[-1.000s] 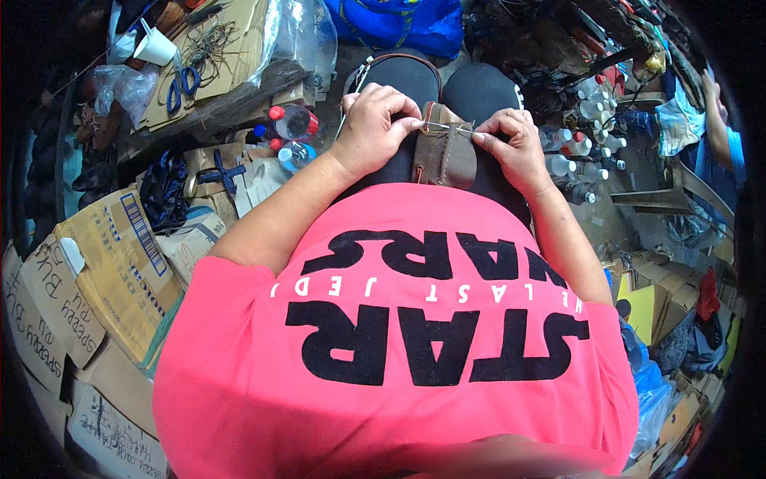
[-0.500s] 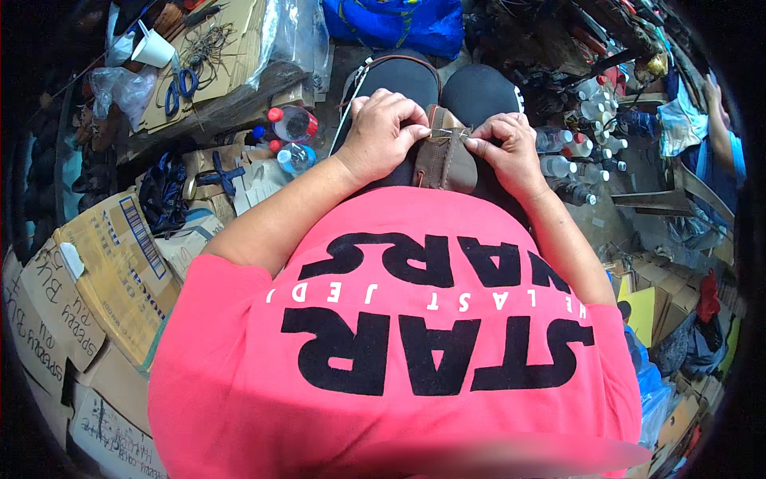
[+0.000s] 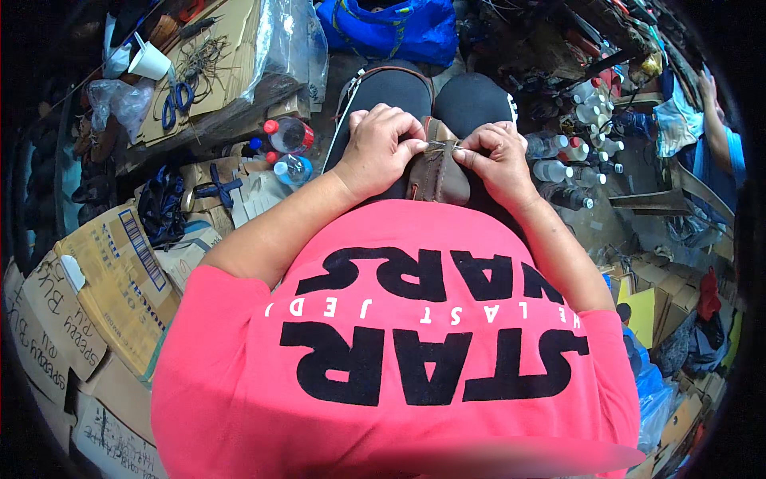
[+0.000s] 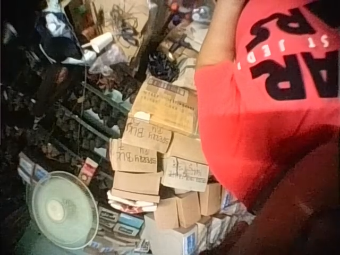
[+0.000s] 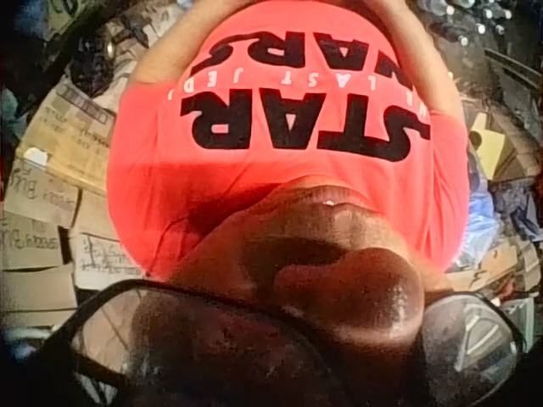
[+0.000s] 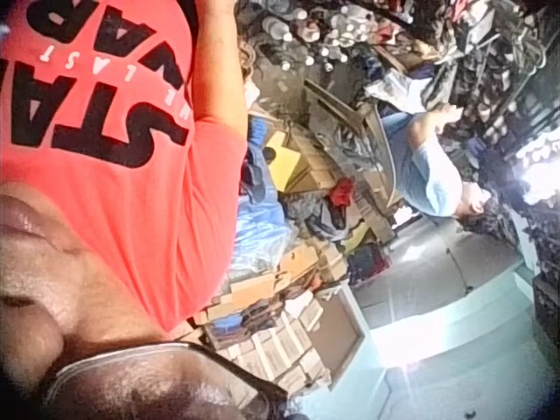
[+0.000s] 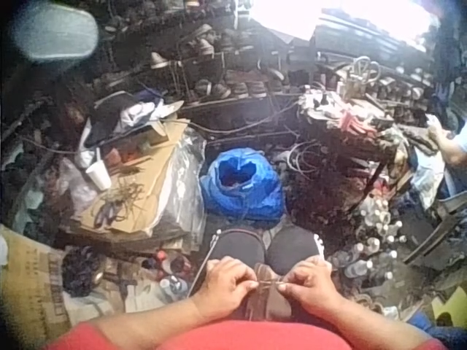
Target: Stitch together leather shoe components by hand using a needle and thread.
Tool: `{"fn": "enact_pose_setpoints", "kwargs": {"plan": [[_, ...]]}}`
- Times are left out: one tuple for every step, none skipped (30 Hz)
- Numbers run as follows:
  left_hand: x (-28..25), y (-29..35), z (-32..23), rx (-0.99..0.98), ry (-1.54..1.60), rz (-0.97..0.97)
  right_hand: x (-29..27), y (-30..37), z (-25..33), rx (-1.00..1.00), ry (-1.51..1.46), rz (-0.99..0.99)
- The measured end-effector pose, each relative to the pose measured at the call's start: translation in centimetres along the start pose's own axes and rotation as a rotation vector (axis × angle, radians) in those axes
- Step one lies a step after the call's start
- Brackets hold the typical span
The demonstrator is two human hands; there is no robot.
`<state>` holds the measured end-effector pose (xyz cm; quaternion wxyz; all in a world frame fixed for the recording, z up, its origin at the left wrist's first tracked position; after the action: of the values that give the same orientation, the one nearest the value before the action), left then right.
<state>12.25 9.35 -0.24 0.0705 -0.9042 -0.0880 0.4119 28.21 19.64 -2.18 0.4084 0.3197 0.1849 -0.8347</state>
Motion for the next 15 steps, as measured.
{"fn": "enact_pose_setpoints", "kwargs": {"plan": [[0.1, 0.0, 0.1, -0.002, 0.004, 0.003, 0.1, 0.0, -0.1, 0.019, -0.001, 0.009], [0.1, 0.0, 0.0, -0.004, 0.005, 0.005, 0.1, -0.1, 0.0, 0.018, -0.001, 0.007], [0.0, -0.1, 0.0, -0.002, 0.004, 0.004, 0.2, -0.1, 0.0, 0.024, 0.013, 0.009], [0.0, -0.1, 0.0, 0.002, 0.001, 0.006, 0.2, -0.2, 0.1, 0.03, 0.026, 0.011], [0.0, 0.0, 0.0, 0.005, -0.001, 0.008, 0.2, -0.2, 0.2, 0.031, 0.026, 0.011], [0.0, 0.0, -0.1, 0.005, 0.0, 0.009, 0.2, -0.3, 0.4, 0.03, 0.027, 0.014], [0.0, -0.1, -0.1, 0.005, 0.008, 0.009, 0.2, -0.5, 0.5, 0.029, 0.029, 0.016], [0.0, -0.1, -0.1, 0.006, 0.015, 0.008, 0.2, -0.6, 0.6, 0.028, 0.029, 0.017], [0.0, -0.1, -0.1, 0.005, 0.015, 0.008, 0.3, -0.7, 0.7, 0.014, -0.006, 0.018], [0.1, -0.1, -0.1, -0.003, 0.008, 0.014, 0.3, -0.8, 0.8, 0.0, -0.04, 0.02], [0.1, -0.1, 0.0, -0.01, 0.0, 0.021, 0.3, -1.0, 1.0, -0.002, -0.04, 0.02], [0.2, -0.1, 0.1, -0.011, -0.002, 0.02, 0.4, -1.2, 1.2, -0.01, -0.072, 0.026], [0.2, -0.1, 0.2, -0.01, 0.003, 0.018, 0.4, -1.4, 1.5, -0.018, -0.104, 0.031], [0.2, -0.2, 0.3, -0.008, 0.008, 0.016, 0.5, -1.5, 1.6, -0.02, -0.104, 0.031], [0.1, -0.3, 0.4, -0.007, 0.007, 0.015, 0.5, -1.7, 1.6, -0.019, -0.104, 0.028]]}}
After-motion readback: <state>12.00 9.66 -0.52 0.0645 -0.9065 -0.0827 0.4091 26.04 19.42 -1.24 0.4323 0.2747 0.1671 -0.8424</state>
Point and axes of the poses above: each hand's wrist, its own y-axis away from the middle knuckle, its own x-axis out of the palm, z = x × y, the point moved 6 cm from there along -y, towards the middle knuckle, and after that the axes turned 5 degrees about z, right-handed, at the moved point
